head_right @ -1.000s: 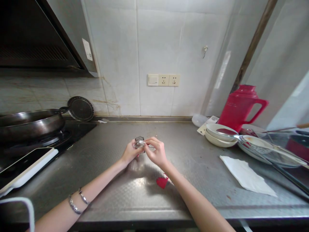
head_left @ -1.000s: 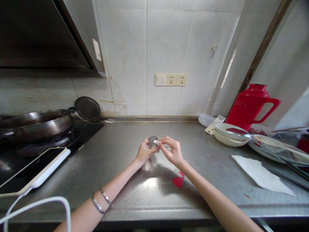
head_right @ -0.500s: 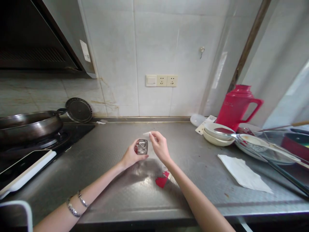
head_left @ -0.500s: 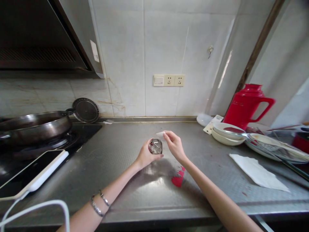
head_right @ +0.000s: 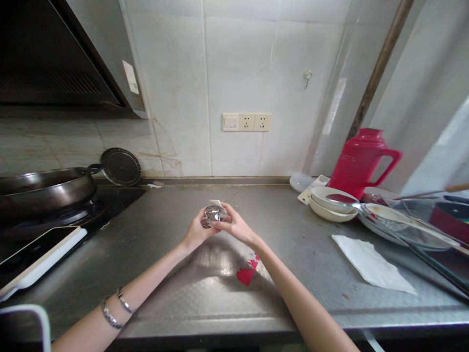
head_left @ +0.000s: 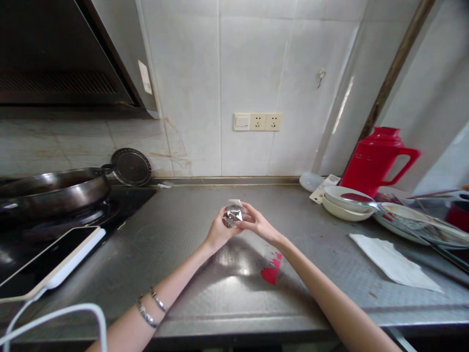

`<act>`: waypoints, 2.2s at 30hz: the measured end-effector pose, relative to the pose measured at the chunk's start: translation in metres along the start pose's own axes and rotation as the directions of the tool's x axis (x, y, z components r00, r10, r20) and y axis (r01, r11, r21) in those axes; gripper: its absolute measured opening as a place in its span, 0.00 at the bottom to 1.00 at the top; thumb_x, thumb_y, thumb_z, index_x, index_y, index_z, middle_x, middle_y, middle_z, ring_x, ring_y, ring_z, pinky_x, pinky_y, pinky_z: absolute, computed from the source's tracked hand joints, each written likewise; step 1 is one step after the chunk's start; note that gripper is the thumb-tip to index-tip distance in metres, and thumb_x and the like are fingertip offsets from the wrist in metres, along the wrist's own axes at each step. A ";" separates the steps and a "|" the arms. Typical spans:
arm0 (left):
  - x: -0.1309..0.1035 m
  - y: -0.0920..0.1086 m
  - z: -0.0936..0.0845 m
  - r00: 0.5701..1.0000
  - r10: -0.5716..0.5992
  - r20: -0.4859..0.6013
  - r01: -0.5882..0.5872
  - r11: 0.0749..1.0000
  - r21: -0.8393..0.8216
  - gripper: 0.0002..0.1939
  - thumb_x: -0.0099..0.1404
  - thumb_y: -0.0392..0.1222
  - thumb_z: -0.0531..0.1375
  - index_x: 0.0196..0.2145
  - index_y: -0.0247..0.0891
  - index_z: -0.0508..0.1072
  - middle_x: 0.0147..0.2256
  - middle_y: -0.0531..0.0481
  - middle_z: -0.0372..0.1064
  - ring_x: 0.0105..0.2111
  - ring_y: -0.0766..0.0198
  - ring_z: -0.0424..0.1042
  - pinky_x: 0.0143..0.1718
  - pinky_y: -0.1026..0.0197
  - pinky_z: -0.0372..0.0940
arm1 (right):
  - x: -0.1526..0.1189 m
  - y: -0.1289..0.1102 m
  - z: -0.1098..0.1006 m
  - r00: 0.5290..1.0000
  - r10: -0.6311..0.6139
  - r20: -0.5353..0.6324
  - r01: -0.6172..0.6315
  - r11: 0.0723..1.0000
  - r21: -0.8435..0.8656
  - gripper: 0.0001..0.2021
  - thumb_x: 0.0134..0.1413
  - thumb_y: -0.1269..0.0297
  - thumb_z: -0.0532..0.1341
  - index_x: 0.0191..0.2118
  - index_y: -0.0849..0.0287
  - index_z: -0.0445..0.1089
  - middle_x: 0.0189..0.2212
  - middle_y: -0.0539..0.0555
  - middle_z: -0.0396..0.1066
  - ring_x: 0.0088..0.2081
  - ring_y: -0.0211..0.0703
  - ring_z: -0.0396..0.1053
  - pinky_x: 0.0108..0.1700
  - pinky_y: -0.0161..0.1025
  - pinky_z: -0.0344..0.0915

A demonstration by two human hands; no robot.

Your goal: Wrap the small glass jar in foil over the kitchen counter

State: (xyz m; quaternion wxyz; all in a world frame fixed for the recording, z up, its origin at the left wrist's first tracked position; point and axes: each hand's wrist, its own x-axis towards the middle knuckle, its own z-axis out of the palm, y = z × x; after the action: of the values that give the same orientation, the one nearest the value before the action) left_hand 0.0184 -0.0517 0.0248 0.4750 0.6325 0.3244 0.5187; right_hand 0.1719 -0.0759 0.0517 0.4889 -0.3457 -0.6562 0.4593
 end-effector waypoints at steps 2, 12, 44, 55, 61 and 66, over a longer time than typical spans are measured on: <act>0.000 0.000 0.001 1.000 -0.013 0.004 0.014 1.000 -0.009 0.34 0.43 0.41 0.71 0.47 0.35 0.65 0.41 0.44 0.74 0.39 0.58 0.75 0.42 0.57 0.68 | 0.000 0.003 0.001 1.000 -0.006 -0.018 0.006 1.000 0.023 0.27 0.46 0.68 0.65 0.54 0.55 0.63 0.45 0.55 0.73 0.41 0.43 0.74 0.40 0.40 0.72; -0.001 -0.006 -0.006 0.981 0.036 0.189 -0.047 0.997 0.056 0.58 0.43 0.41 0.72 0.63 0.39 0.43 0.56 0.35 0.62 0.51 0.52 0.69 0.52 0.51 0.64 | 0.002 0.005 0.003 0.995 -0.006 -0.095 0.009 0.999 0.038 0.25 0.46 0.63 0.66 0.52 0.57 0.64 0.47 0.57 0.72 0.41 0.44 0.74 0.43 0.41 0.72; -0.005 -0.002 -0.007 0.984 0.111 0.138 -0.147 0.949 0.280 0.45 0.43 0.41 0.72 0.56 0.40 0.57 0.48 0.43 0.69 0.43 0.56 0.72 0.44 0.57 0.67 | 0.013 0.019 -0.019 0.942 -0.050 -0.333 -0.073 0.935 -0.347 0.15 0.52 0.54 0.58 0.28 0.62 0.72 0.24 0.52 0.71 0.28 0.42 0.69 0.28 0.34 0.66; -0.008 -0.007 -0.002 0.982 0.124 0.141 -0.170 0.905 0.390 0.41 0.41 0.35 0.71 0.53 0.41 0.62 0.44 0.48 0.70 0.45 0.56 0.71 0.47 0.56 0.65 | 0.000 0.007 -0.007 0.844 -0.531 -0.067 0.353 0.646 -0.677 0.12 0.58 0.70 0.53 0.40 0.56 0.74 0.36 0.56 0.72 0.39 0.43 0.71 0.41 0.38 0.67; -0.007 -0.005 -0.002 0.976 0.131 0.171 -0.189 0.905 0.380 0.38 0.43 0.35 0.70 0.52 0.39 0.62 0.48 0.46 0.69 0.46 0.55 0.70 0.48 0.54 0.64 | -0.003 0.006 -0.003 0.799 -0.600 0.040 0.464 0.571 -0.677 0.12 0.60 0.69 0.55 0.45 0.55 0.73 0.40 0.57 0.74 0.42 0.44 0.71 0.45 0.42 0.69; -0.008 -0.007 -0.002 0.973 0.153 0.175 -0.211 0.898 0.387 0.41 0.42 0.35 0.70 0.54 0.39 0.61 0.50 0.44 0.68 0.48 0.52 0.69 0.51 0.51 0.63 | -0.004 0.007 0.001 0.760 -0.643 0.090 0.529 0.534 -0.660 0.13 0.61 0.69 0.55 0.46 0.53 0.73 0.41 0.55 0.76 0.44 0.45 0.71 0.47 0.46 0.69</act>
State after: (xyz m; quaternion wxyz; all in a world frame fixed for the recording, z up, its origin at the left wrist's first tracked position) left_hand 0.0154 -0.0559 0.0155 0.3054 0.7791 0.3295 0.4371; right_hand 0.1719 -0.0773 0.0437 0.5147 -0.2882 -0.8072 -0.0200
